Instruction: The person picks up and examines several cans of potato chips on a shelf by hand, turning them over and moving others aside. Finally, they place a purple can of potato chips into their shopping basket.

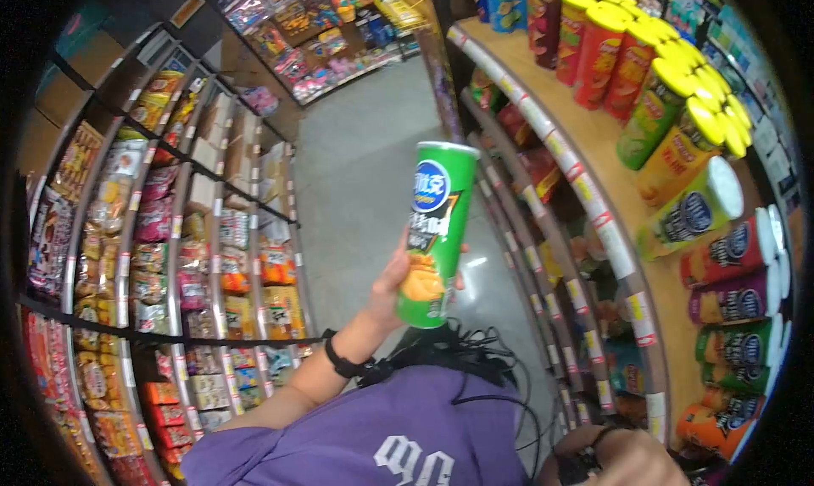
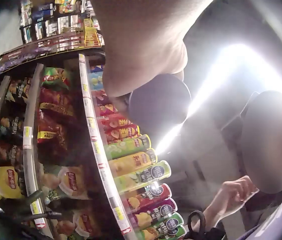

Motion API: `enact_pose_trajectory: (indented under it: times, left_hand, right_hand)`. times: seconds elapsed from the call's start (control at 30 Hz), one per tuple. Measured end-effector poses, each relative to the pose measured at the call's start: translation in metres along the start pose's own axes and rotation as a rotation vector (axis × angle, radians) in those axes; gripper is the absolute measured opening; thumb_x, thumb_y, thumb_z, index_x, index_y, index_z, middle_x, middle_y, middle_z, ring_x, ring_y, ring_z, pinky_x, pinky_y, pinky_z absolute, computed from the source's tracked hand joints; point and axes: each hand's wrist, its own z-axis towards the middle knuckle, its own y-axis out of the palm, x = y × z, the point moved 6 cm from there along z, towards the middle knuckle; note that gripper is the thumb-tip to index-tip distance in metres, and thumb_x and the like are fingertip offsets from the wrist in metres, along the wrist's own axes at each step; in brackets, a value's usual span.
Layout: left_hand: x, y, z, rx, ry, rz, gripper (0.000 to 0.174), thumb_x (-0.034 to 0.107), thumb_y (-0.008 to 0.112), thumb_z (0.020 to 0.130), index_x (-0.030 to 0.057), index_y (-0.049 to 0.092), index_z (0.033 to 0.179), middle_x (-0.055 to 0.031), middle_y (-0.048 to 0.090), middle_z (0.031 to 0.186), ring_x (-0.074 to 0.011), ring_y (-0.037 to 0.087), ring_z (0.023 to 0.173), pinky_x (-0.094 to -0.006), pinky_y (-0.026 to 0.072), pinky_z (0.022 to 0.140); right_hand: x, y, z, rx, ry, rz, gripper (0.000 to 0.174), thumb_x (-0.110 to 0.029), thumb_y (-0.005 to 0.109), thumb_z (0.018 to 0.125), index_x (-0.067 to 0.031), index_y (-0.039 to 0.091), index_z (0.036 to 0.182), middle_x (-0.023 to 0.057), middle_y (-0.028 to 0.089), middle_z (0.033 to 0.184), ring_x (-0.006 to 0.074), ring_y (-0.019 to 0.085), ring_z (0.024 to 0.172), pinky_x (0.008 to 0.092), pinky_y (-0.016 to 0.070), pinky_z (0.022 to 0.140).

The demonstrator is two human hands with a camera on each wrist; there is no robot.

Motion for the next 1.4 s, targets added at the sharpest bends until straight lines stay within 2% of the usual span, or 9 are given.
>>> enact_pose_trajectory:
  times: [0.17, 0.27, 0.47, 0.6, 0.63, 0.77, 0.9, 1.03, 1.4]
  left_hand:
    - [0.002, 0.018, 0.013, -0.087, 0.035, -0.050, 0.074, 0.057, 0.047, 0.100, 0.0168, 0.021, 0.156, -0.0251, 0.048, 0.141, -0.0369, 0.066, 0.105, -0.0459, 0.0605, 0.081]
    - [-0.003, 0.025, 0.015, -0.128, -0.008, -0.091, 0.072, 0.054, 0.047, 0.100, 0.0174, 0.021, 0.157, -0.0254, 0.046, 0.144, -0.0373, 0.065, 0.107, -0.0466, 0.0603, 0.081]
    - [-0.016, 0.039, 0.025, -0.115, -0.020, -0.091, 0.070, 0.045, 0.044, 0.103, 0.0149, 0.016, 0.160, -0.0231, 0.044, 0.149, -0.0383, 0.064, 0.113, -0.0469, 0.0559, 0.093]
    - [-0.008, 0.049, 0.031, -0.108, 0.079, 0.066, 0.077, 0.042, 0.042, 0.104, 0.0117, 0.003, 0.163, -0.0169, 0.029, 0.162, -0.0311, 0.040, 0.144, -0.0488, 0.0347, 0.117]
    - [-0.007, 0.052, 0.029, -0.116, 0.017, 0.072, 0.083, 0.045, 0.045, 0.102, 0.0098, 0.001, 0.163, -0.0147, 0.022, 0.166, -0.0288, 0.027, 0.151, -0.0495, 0.0242, 0.121]
    - [0.004, 0.070, 0.016, -0.315, -0.026, 0.282, 0.091, 0.055, 0.055, 0.092, 0.0023, 0.024, 0.160, -0.0198, 0.016, 0.167, -0.0330, 0.017, 0.155, -0.0538, 0.0218, 0.120]
    - [0.024, 0.068, 0.006, -0.521, 0.121, 0.344, 0.074, 0.050, 0.059, 0.092, -0.0037, 0.053, 0.141, -0.0311, 0.040, 0.150, -0.0395, 0.038, 0.143, -0.0527, 0.0353, 0.112]
    - [0.017, 0.050, 0.008, -0.392, 0.044, 0.329, 0.060, 0.041, 0.063, 0.091, -0.0056, 0.062, 0.128, -0.0268, 0.067, 0.118, -0.0368, 0.064, 0.114, -0.0491, 0.0476, 0.100]
    - [-0.008, 0.038, 0.024, -0.380, -0.084, 0.305, 0.045, 0.031, 0.065, 0.091, -0.0033, 0.065, 0.119, -0.0204, 0.070, 0.099, -0.0309, 0.068, 0.094, -0.0458, 0.0533, 0.088]
  right_hand:
    - [0.077, -0.038, -0.042, 0.380, 0.543, -0.181, 0.026, -0.012, 0.069, 0.087, -0.0024, 0.059, 0.064, 0.0091, 0.062, 0.061, 0.0178, 0.056, 0.046, 0.0284, 0.0422, 0.045]
    - [0.131, -0.051, -0.069, 0.572, 0.818, -0.019, 0.008, -0.008, 0.064, 0.094, -0.0002, 0.063, 0.095, 0.0040, 0.057, 0.068, 0.0106, 0.048, 0.051, 0.0235, 0.0382, 0.047]
    - [0.176, -0.045, -0.105, 0.499, 1.064, -0.146, 0.021, -0.003, 0.067, 0.094, 0.0008, 0.067, 0.114, -0.0074, 0.050, 0.065, 0.0009, 0.038, 0.050, 0.0194, 0.0286, 0.046]
    - [0.183, -0.031, -0.100, 0.491, 0.885, -0.156, 0.047, -0.009, 0.071, 0.093, 0.0003, 0.056, 0.137, 0.0101, 0.064, 0.111, 0.0118, 0.060, 0.088, 0.0231, 0.0512, 0.070]
    - [0.187, -0.033, -0.110, 0.423, 0.946, -0.095, 0.077, -0.024, 0.077, 0.091, -0.0021, 0.037, 0.152, 0.0169, 0.047, 0.144, 0.0241, 0.053, 0.125, 0.0357, 0.0494, 0.099]
    - [0.184, -0.033, -0.097, 0.624, 0.724, -0.008, 0.110, -0.057, 0.079, 0.080, -0.0041, 0.020, 0.158, 0.0166, 0.036, 0.156, 0.0306, 0.036, 0.145, 0.0478, 0.0332, 0.117]
    - [0.165, -0.053, -0.116, 0.737, 0.719, 0.153, 0.091, -0.045, 0.075, 0.086, -0.0008, 0.028, 0.150, 0.0241, 0.054, 0.138, 0.0358, 0.065, 0.115, 0.0478, 0.0547, 0.097]
    - [0.150, -0.069, -0.134, 0.815, 0.648, 0.178, 0.081, -0.038, 0.068, 0.092, -0.0021, 0.026, 0.151, 0.0256, 0.052, 0.139, 0.0374, 0.064, 0.114, 0.0494, 0.0563, 0.094]
    - [0.113, -0.074, -0.144, 0.931, 0.558, -0.014, 0.099, -0.053, 0.079, 0.082, 0.0055, 0.034, 0.148, 0.0253, 0.052, 0.143, 0.0263, 0.067, 0.110, 0.0375, 0.0587, 0.091]
